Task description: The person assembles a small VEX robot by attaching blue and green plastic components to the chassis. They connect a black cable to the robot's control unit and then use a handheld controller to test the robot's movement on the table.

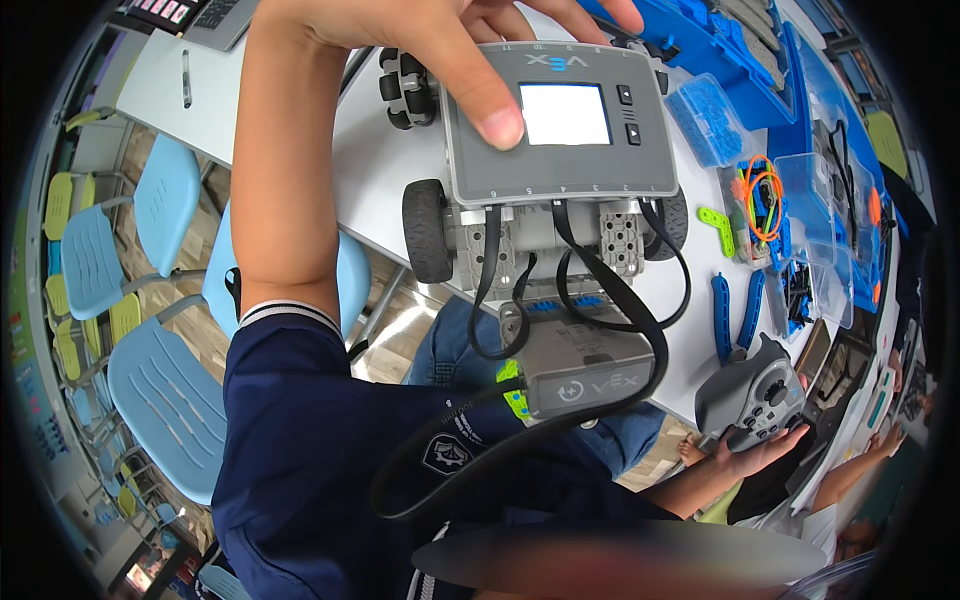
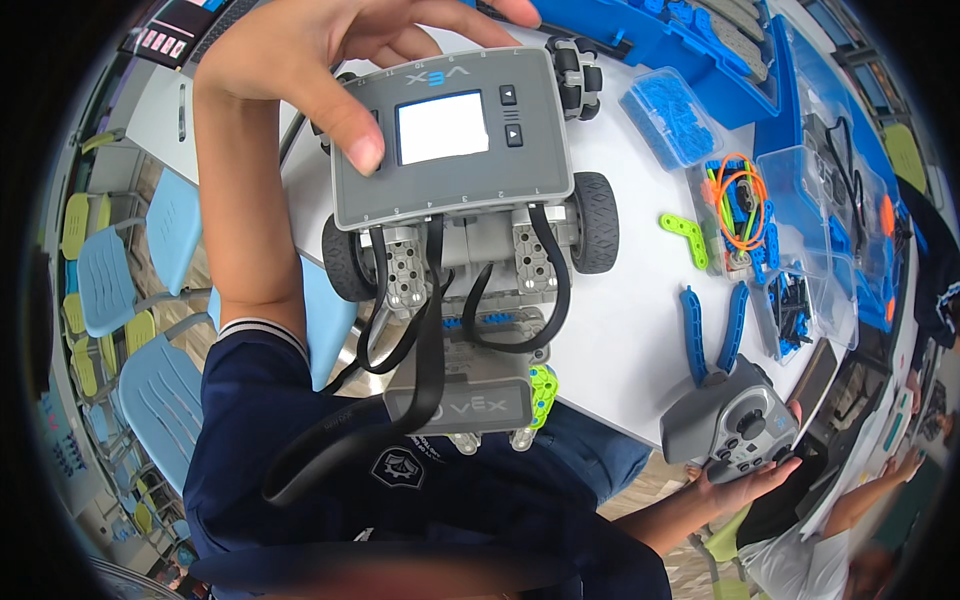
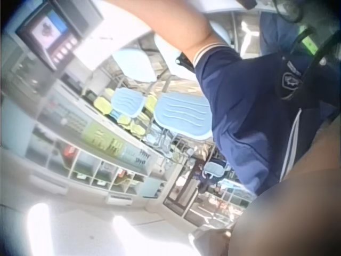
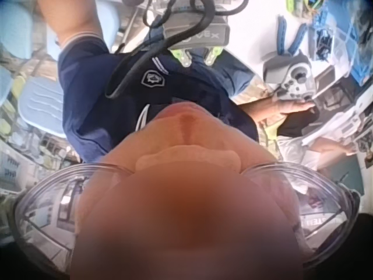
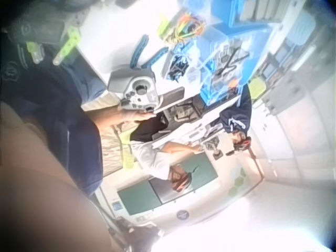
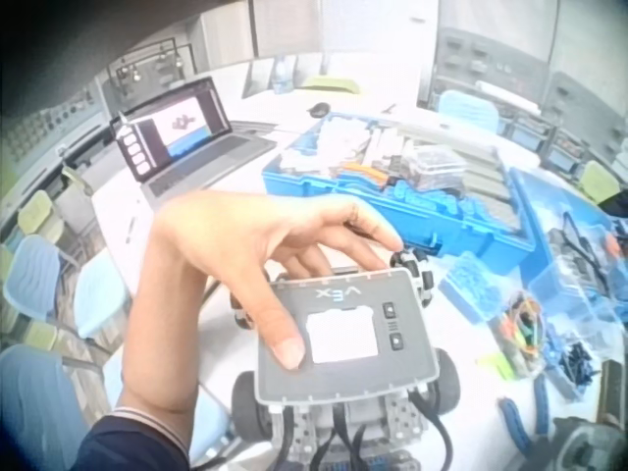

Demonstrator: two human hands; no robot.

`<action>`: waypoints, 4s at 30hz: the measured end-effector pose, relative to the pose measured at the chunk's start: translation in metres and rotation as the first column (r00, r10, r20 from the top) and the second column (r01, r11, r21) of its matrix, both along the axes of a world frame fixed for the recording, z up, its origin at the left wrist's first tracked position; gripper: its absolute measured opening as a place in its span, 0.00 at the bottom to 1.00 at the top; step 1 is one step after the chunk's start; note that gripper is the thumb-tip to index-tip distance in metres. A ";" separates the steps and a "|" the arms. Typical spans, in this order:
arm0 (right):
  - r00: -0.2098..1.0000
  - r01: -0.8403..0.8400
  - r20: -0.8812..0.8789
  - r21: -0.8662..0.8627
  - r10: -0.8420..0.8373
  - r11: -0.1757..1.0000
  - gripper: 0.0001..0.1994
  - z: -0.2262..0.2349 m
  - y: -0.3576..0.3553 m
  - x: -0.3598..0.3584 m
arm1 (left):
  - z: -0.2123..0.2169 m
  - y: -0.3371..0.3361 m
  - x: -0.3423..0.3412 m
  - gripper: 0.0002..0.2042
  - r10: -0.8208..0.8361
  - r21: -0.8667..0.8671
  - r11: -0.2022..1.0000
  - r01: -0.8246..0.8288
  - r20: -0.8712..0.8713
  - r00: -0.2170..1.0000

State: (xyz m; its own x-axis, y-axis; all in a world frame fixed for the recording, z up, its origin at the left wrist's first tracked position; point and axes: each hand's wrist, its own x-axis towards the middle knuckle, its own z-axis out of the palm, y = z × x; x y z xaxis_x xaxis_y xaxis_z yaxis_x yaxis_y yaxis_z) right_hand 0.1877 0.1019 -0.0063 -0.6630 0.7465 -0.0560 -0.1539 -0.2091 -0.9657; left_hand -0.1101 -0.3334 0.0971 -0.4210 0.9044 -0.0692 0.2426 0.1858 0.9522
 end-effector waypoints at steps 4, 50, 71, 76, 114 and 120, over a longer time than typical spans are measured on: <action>0.996 -0.054 -0.081 -0.057 0.049 0.997 0.35 -0.005 0.004 0.001 | -0.013 -0.001 -0.021 0.65 -0.059 0.058 0.997 0.055 0.070 0.996; 0.949 -0.230 -0.204 0.070 0.239 0.971 0.30 -0.014 -0.001 -0.008 | -0.031 0.003 0.061 0.52 0.682 0.267 0.714 -0.647 -0.470 0.560; 0.952 -0.236 -0.191 0.039 0.240 0.971 0.29 -0.017 0.004 -0.008 | -0.031 0.037 0.071 0.48 0.618 0.286 0.784 -0.551 -0.445 0.648; 0.914 -0.340 -0.220 0.046 0.341 0.939 0.30 -0.015 0.004 -0.008 | -0.026 0.043 0.099 0.45 0.696 0.221 0.649 -0.728 -0.560 0.450; 0.985 -0.088 -0.159 -0.092 0.072 0.992 0.29 -0.014 0.004 -0.013 | -0.011 0.083 0.287 0.25 0.720 0.934 0.326 -0.146 -0.146 0.679; 0.949 -0.244 -0.205 0.010 0.241 0.970 0.29 -0.025 0.020 -0.009 | -0.020 0.090 0.291 0.24 0.658 0.944 0.303 -0.135 -0.104 0.746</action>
